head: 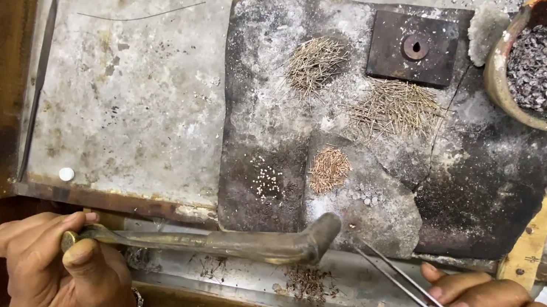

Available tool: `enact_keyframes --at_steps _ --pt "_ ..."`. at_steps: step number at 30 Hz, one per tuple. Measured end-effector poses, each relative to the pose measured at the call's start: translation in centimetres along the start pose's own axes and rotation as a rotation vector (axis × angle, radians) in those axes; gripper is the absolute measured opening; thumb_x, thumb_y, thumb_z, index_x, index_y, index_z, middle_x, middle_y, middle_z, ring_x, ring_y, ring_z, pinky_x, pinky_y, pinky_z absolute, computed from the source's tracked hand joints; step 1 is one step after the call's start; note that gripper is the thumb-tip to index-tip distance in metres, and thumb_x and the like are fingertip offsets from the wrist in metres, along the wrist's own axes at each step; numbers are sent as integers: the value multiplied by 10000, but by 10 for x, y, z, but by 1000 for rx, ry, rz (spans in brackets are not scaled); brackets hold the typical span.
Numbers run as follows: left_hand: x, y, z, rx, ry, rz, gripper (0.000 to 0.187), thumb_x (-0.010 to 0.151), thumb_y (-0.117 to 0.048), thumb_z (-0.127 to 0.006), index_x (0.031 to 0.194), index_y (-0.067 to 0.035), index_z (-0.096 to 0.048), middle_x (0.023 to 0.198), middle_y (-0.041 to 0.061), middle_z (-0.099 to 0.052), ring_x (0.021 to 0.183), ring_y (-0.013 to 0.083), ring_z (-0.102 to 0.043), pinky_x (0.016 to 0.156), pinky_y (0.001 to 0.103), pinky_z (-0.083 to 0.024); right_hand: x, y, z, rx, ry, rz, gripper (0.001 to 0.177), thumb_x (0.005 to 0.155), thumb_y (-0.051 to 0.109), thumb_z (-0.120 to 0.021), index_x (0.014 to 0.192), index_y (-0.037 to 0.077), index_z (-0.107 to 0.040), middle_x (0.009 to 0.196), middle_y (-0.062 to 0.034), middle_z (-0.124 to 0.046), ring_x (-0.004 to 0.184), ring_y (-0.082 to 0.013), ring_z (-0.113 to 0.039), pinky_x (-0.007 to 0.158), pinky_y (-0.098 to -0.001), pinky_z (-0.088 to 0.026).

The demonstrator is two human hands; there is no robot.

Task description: Soldering small metal components using a mouth-blown torch and tweezers on a jewelry workbench.

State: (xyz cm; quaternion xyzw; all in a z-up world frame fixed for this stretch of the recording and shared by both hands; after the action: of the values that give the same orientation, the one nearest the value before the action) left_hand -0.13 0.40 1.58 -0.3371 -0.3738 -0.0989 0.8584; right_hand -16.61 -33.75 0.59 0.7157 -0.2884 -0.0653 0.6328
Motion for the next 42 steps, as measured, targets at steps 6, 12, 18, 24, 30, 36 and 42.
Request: enact_keyframes --at_steps 6,12,18,24,30,36,42 --pt "-13 17 0 -43 -62 83 416 1130 -324 -553 1017 68 -634 807 165 -545 999 298 -510 881 346 -428 7 -5 39 71 78 76 386 852 17 -710 1183 214 -670 1071 -40 -694 1063 -253 -760 1087 -503 -715" --pt "-13 21 3 -26 -19 63 268 1177 -247 -538 1095 -4 -614 853 129 -616 969 241 -506 1177 420 -292 43 32 37 -661 -4 -90 348 1008 -50 -599 1128 112 -315 1188 -154 -556 1185 -316 -717 1141 -367 -591" --pt "-12 18 9 35 52 81 306 1192 -255 -505 1117 23 -608 901 118 -556 997 272 -505 1145 422 -311 102 18 1 -158 -150 -221 294 929 -73 -688 977 104 -458 1000 -170 -635 889 -204 -712 894 -383 -758" --pt "-10 15 5 14 23 84 363 1177 -295 -493 1096 39 -608 864 133 -601 1013 251 -473 1111 385 -327 131 21 -15 -86 -124 -327 300 936 -108 -658 843 106 -470 972 -149 -646 787 -236 -719 808 -404 -759" --pt "-11 17 6 7 22 103 370 1167 -312 -508 1085 32 -619 856 139 -612 1018 247 -479 1078 377 -339 149 24 -14 -216 -124 -445 368 992 -54 -663 795 143 -423 915 -112 -644 789 -338 -785 694 -403 -734" --pt "-14 21 7 -21 1 101 359 1167 -280 -518 1089 57 -615 894 150 -548 1058 291 -491 954 342 -416 136 25 -23 -128 -210 -434 380 884 -171 -653 812 122 -421 930 -175 -643 763 -290 -733 782 -353 -729" --pt "-7 6 12 47 84 130 368 1180 -268 -500 1103 67 -632 897 161 -606 1002 276 -519 1170 431 -308 104 9 -2 -10 -288 -338 304 889 -153 -670 905 117 -531 1018 -140 -663 944 -204 -719 935 -463 -753"
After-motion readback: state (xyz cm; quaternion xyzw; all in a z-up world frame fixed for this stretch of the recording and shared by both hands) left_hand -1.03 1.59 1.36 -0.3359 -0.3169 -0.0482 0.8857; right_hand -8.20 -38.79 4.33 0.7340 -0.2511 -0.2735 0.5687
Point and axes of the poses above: each hand's wrist, its own x-axis towards the middle knuckle, its own z-axis out of the back of the hand, y = z × x, the point moved 1 cm from there along x, towards the middle knuckle
